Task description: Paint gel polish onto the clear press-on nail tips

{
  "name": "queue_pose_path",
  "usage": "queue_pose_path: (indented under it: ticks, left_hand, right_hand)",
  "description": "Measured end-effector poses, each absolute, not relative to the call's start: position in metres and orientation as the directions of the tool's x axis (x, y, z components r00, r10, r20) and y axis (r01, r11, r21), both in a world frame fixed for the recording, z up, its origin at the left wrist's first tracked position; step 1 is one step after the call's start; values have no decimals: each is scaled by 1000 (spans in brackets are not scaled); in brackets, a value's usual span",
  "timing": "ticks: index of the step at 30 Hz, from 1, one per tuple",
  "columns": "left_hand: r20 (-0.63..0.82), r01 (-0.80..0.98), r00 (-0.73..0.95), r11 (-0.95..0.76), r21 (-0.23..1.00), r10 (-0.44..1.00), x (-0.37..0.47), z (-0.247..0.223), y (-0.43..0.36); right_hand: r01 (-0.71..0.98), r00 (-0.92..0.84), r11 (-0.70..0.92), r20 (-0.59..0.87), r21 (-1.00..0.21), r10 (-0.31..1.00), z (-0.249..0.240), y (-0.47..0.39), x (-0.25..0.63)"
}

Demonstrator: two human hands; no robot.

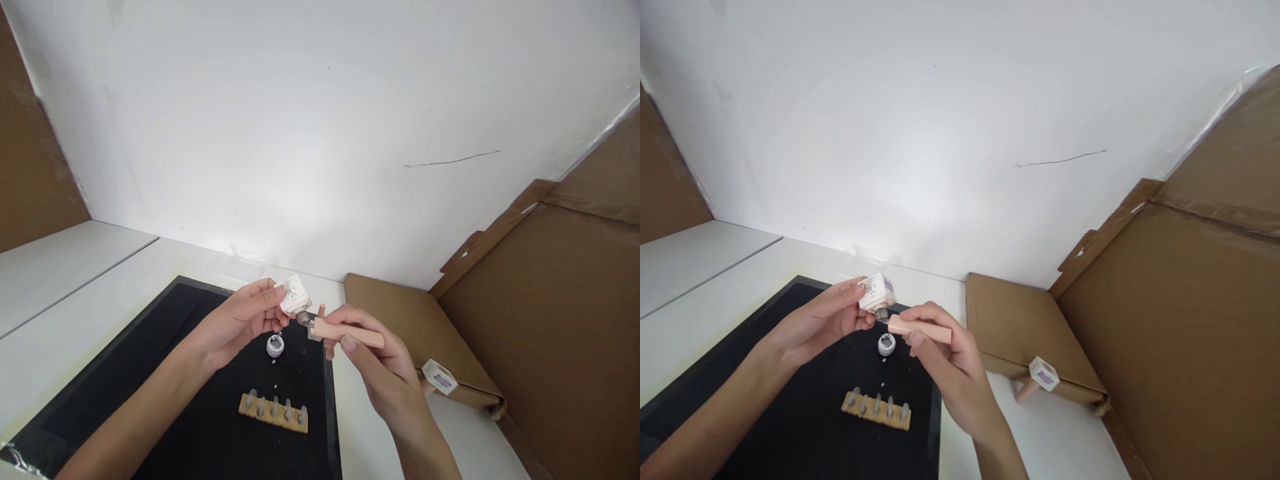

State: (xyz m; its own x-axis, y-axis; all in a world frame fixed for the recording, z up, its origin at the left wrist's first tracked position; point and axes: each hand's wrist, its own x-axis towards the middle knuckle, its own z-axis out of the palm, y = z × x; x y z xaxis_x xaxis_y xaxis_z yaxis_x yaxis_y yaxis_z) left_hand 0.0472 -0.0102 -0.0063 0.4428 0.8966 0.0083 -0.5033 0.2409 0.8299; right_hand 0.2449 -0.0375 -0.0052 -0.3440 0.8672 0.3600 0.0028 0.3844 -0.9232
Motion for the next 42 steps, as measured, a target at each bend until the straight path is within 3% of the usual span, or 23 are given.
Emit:
queue_pose_path:
  ticks: [4,7,21,26,28,30,32,34,37,42]
  left_hand:
    - [24,-528,478,266,807,878,47,-8,-10]
    - [45,-559,506,287,778,862,47,-10,-10]
    - [35,-586,496,305,751,867,39,-6,-10]
    - [24,-521,384,195,831,923,33,-8,-6]
    - [16,-418,291,112,902,957,31,-11,-4]
    - [18,-262,198,35,965,980,30,-18,-2]
    - [28,-87,168,-14,996,985,29,-28,-2]
    - [17,38,202,-26,999,979,28,-43,-2]
    - [0,113,254,-30,993,967,26,-69,-3]
    - [-4,280,233,-63,958,972,20,-113,-5]
  right_hand:
    - [-275,-349,183,276,-944,896,-10,-33,238]
    - [-359,-349,120,252,-925,903,-10,-32,232]
    - [-386,-327,123,260,-914,909,-4,-37,230]
    - [-331,-309,168,275,-929,910,-2,-40,238]
    - [-243,-302,216,286,-946,909,1,-41,243]
    - [-15,-299,321,311,-947,902,6,-44,248]
    - [291,-329,415,318,-862,889,13,-47,252]
    - [481,-392,443,266,-757,881,19,-51,255]
    - [600,-437,447,197,-663,878,25,-53,260]
    - [653,-426,441,183,-616,886,23,-53,266]
